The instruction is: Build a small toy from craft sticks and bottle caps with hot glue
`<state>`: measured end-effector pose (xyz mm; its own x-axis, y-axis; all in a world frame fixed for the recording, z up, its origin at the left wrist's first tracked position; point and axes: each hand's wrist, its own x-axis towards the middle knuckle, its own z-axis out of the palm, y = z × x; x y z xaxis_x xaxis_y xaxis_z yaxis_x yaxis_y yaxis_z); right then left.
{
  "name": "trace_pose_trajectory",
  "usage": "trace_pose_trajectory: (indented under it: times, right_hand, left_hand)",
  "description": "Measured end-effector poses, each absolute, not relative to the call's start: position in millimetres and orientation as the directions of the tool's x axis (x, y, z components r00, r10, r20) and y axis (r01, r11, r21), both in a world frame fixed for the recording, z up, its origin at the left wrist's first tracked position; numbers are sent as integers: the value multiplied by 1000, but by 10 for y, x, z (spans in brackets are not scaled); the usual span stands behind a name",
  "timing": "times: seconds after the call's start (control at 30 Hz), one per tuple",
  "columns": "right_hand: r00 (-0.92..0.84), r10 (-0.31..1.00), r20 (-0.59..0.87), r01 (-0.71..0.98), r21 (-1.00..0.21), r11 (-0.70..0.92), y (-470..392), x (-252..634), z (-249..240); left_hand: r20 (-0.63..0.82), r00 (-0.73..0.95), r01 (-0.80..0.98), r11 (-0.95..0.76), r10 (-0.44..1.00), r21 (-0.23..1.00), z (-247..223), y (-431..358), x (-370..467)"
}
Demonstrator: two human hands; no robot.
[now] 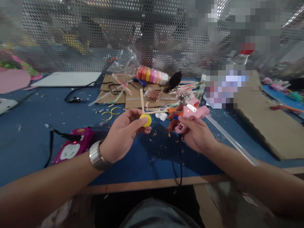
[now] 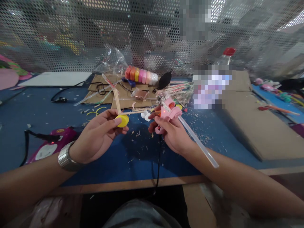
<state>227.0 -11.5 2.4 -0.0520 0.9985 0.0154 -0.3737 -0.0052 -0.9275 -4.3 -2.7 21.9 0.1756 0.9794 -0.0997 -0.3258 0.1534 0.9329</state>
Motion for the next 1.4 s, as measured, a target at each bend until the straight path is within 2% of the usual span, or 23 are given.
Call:
trace_pose_trajectory:
  times: [0.17, 0.43, 0.6, 0.8, 0.93, 1.1, 1.3, 1.4]
  right_hand:
    - [-7, 999, 54, -353, -934, 48, -83, 2310, 70]
    - [51, 999, -10, -342, -940, 8, 42, 2352, 133]
    - [15, 999, -44, -373, -927, -35, 64, 2320, 98]
    - [-63, 990, -126, -275, -951, -139, 52, 2246, 63]
    - [-114, 989, -99, -220, -968, -122, 64, 2250, 70]
    - [-188, 982, -37, -248, -965, -84, 87, 2336, 135]
    - [-94, 990, 102, -233, -969, 78, 94, 2367, 32]
    - [-86, 990, 112, -153, -983, 98, 84, 2397, -31]
  left_hand:
    - [-71, 159, -335, 122, 985, 934, 185, -21, -40]
    - [-56, 173, -300, 107, 983, 948, 164, -39, -37]
    - [-46, 167, -334, 100, 985, 937, 156, -26, -61]
    - [-24, 160, -364, 82, 987, 928, 136, -29, -59]
    - [-7, 159, -361, 65, 987, 930, 140, -33, -58]
    - [18, 170, -347, 43, 985, 937, 115, -28, -66]
    - [-20, 205, -332, 89, 979, 939, 67, -23, -54]
    - [-28, 232, -325, 104, 972, 940, 64, -23, -44]
